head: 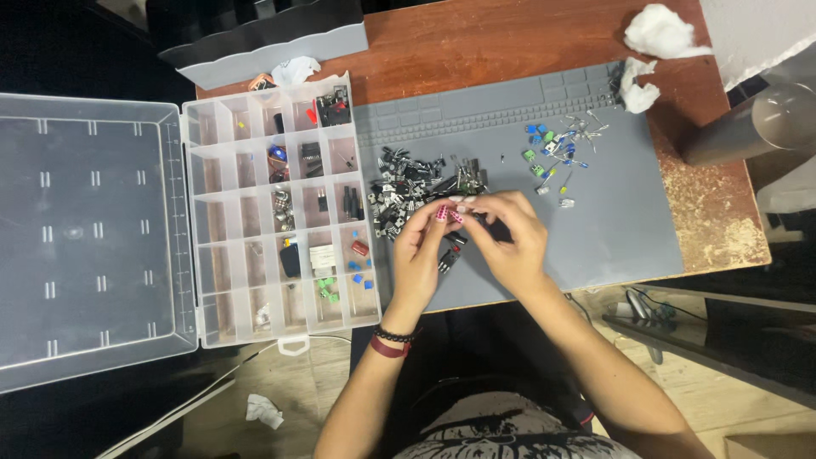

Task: The person sorts small electronic components from a pile on a gray mat into a multi-compartment plastic organizer box. They pick up individual items, such as transistors and capacitors, and place them into specific compartments within the box.

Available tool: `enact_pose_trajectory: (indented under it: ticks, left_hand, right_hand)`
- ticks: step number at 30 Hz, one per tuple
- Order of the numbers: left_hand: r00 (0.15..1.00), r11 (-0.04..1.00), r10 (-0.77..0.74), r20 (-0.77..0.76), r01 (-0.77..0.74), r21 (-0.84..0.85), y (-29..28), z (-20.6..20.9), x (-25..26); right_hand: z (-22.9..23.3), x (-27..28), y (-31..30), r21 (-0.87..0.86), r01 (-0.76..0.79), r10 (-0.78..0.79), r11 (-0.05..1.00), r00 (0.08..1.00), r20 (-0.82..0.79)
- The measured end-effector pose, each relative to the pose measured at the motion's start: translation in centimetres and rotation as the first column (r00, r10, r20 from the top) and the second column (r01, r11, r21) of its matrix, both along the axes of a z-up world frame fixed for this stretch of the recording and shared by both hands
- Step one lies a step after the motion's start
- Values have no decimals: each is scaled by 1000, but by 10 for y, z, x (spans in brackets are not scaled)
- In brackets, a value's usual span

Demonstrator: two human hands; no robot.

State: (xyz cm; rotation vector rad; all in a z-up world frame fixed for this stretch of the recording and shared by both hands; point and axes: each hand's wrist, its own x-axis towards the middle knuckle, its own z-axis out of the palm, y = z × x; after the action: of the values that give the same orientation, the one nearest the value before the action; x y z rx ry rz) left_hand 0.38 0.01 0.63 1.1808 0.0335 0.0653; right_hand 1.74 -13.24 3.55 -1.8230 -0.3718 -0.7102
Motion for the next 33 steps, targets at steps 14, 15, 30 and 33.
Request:
enact_pose_trajectory:
  ticks: [14, 15, 30, 33]
  left_hand:
    - [1000, 1000, -25, -3, 25, -16, 0, -22, -3]
    - [1000, 1000, -27, -12, 27, -11, 1, -24, -3]
    - [999, 998, -33, -15, 34, 49, 4, 10, -8]
    - [998, 997, -52, -20, 53, 48, 4, 18, -9]
  right_hand:
    - [-29, -3, -8, -30, 19, -18, 999, 1000, 19]
    - [-29, -3, -7, -13, 1, -1, 1000, 1000, 10]
    - [3, -4, 5, -113, 3, 8, 994, 995, 95]
    - [-5, -5, 3, -123, 7, 6, 992, 995, 101]
